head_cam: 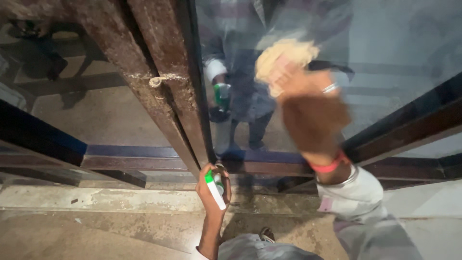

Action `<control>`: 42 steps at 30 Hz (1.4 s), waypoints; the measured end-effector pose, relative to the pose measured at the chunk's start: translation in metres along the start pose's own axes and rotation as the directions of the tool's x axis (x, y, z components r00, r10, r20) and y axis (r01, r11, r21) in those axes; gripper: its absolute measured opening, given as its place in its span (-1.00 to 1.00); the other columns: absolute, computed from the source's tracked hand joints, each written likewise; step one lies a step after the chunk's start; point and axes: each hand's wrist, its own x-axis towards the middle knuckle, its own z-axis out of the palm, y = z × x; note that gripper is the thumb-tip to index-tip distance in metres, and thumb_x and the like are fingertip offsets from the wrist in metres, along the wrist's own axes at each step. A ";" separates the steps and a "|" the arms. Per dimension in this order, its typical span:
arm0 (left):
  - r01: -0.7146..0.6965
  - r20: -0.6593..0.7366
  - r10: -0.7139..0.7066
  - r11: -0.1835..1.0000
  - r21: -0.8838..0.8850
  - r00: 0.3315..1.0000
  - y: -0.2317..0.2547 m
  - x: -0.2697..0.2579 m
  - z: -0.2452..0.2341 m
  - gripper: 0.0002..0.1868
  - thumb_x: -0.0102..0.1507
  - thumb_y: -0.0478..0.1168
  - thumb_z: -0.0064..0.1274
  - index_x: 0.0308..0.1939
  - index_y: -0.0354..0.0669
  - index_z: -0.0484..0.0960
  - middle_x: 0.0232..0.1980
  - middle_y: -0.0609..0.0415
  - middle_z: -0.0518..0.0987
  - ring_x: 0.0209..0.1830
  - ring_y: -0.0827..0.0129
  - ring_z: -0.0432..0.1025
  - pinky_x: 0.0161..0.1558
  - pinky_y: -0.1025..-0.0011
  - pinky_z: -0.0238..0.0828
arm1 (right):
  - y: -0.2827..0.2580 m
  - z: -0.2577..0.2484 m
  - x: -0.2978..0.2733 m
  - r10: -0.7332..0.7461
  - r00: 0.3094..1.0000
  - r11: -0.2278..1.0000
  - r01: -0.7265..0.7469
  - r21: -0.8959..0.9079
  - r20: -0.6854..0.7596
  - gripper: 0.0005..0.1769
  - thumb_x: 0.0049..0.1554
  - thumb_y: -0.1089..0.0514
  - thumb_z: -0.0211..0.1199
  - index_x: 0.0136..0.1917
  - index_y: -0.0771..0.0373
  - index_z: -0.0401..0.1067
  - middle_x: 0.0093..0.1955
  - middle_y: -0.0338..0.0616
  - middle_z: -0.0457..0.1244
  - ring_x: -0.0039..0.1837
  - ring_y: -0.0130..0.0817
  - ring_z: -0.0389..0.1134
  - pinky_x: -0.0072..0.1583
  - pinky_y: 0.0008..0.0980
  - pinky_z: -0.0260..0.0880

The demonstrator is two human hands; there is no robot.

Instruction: The person wipes the glass pane of a dark-framed door using a small cloth while holding a spray bottle.

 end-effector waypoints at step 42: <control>0.025 0.050 -0.030 0.996 0.088 0.998 0.013 0.010 0.000 -0.57 0.16 -0.50 0.06 0.10 -0.26 0.37 -0.30 0.01 0.63 -0.33 0.31 0.56 -0.15 0.41 0.48 | 0.022 0.016 -0.125 -0.222 0.804 0.942 0.323 -0.092 0.551 -0.56 -0.02 0.30 0.27 0.17 0.22 0.50 0.16 -0.20 0.40 -0.07 -0.26 0.35 -0.10 -0.38 0.43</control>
